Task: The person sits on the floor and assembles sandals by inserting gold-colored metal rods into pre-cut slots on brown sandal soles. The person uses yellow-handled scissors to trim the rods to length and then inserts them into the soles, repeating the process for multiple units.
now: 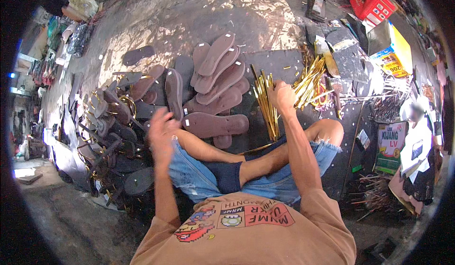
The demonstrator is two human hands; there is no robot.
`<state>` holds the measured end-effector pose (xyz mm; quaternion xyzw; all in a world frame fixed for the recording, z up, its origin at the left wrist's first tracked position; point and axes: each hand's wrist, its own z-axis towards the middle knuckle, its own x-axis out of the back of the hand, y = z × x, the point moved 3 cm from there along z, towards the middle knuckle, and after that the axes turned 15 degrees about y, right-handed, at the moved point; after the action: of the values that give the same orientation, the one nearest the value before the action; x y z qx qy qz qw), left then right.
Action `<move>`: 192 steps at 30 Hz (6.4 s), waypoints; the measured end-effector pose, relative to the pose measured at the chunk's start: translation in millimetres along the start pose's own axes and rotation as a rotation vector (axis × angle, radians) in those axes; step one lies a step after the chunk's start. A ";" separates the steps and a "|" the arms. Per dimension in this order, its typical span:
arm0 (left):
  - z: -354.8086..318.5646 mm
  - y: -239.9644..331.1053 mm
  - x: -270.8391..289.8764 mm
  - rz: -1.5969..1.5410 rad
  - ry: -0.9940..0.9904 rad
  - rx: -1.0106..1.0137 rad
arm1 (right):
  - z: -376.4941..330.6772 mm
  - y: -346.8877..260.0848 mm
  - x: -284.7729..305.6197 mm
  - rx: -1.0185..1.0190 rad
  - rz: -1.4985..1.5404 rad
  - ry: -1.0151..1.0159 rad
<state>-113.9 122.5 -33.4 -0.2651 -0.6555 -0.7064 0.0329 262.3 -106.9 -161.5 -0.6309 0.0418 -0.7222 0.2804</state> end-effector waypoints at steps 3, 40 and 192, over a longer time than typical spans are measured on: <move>-47.9 -38.3 -108.1 0.731 -0.171 -0.377 | 6.5 1.0 14.8 -0.036 0.115 -0.037; -46.9 92.4 -148.5 -0.579 -0.233 0.204 | -79.2 -108.4 153.3 0.249 1.042 -0.062; -55.2 126.1 -114.4 -0.367 0.003 -0.291 | -78.9 -131.0 174.5 0.218 0.777 0.224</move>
<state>15.6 18.5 33.3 -0.1424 -0.5837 -0.7881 -0.1339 134.3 -99.9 31.8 -0.4527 0.2301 -0.6271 0.5906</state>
